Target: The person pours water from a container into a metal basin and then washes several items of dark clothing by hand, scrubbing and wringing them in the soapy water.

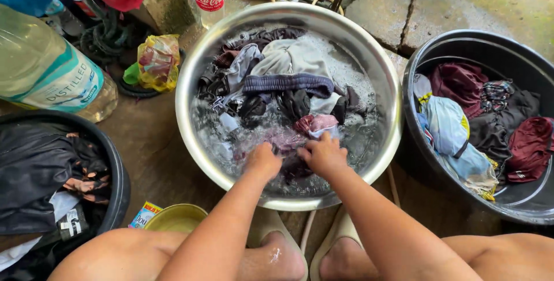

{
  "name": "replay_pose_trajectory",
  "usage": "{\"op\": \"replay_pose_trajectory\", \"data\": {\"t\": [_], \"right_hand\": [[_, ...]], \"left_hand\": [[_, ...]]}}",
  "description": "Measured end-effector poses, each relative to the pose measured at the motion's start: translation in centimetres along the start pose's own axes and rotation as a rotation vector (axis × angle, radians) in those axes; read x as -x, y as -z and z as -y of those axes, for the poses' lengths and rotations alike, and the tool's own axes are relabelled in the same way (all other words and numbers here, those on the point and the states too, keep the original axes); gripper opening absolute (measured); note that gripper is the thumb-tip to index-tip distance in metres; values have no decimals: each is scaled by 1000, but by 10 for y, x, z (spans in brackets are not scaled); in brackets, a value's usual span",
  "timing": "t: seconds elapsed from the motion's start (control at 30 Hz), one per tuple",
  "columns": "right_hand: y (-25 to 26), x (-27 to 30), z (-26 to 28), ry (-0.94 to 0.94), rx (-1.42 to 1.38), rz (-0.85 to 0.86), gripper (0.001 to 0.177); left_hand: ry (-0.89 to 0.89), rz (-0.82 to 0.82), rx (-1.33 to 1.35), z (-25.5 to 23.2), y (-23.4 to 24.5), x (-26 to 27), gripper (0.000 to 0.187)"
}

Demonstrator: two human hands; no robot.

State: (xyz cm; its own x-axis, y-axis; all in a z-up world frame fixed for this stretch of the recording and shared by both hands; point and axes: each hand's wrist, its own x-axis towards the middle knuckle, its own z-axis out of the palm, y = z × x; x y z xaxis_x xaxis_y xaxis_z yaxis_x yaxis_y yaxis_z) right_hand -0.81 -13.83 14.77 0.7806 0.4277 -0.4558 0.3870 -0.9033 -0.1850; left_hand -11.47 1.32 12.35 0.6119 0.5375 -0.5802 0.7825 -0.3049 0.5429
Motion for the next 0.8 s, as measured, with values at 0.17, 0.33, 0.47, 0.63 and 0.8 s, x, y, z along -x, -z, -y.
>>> {"op": "replay_pose_trajectory", "data": {"t": [0.17,0.33,0.47,0.63,0.8], "right_hand": [[-58,5,18,26,310,584,55],[-66,-6,45,61,-959,563,29],[-33,0,52,308,-1547,185,17],[31,22,70,586,-1080,-338,33],[46,67,103,489,-871,-649,30]], "left_hand": [[-8,-31,-139,36,1,-22,48],[55,120,223,59,-40,-50,73],[445,597,933,38,3,-39,64],[123,772,1372,2,16,-34,59],[191,611,1655,-33,15,-56,68]]}}
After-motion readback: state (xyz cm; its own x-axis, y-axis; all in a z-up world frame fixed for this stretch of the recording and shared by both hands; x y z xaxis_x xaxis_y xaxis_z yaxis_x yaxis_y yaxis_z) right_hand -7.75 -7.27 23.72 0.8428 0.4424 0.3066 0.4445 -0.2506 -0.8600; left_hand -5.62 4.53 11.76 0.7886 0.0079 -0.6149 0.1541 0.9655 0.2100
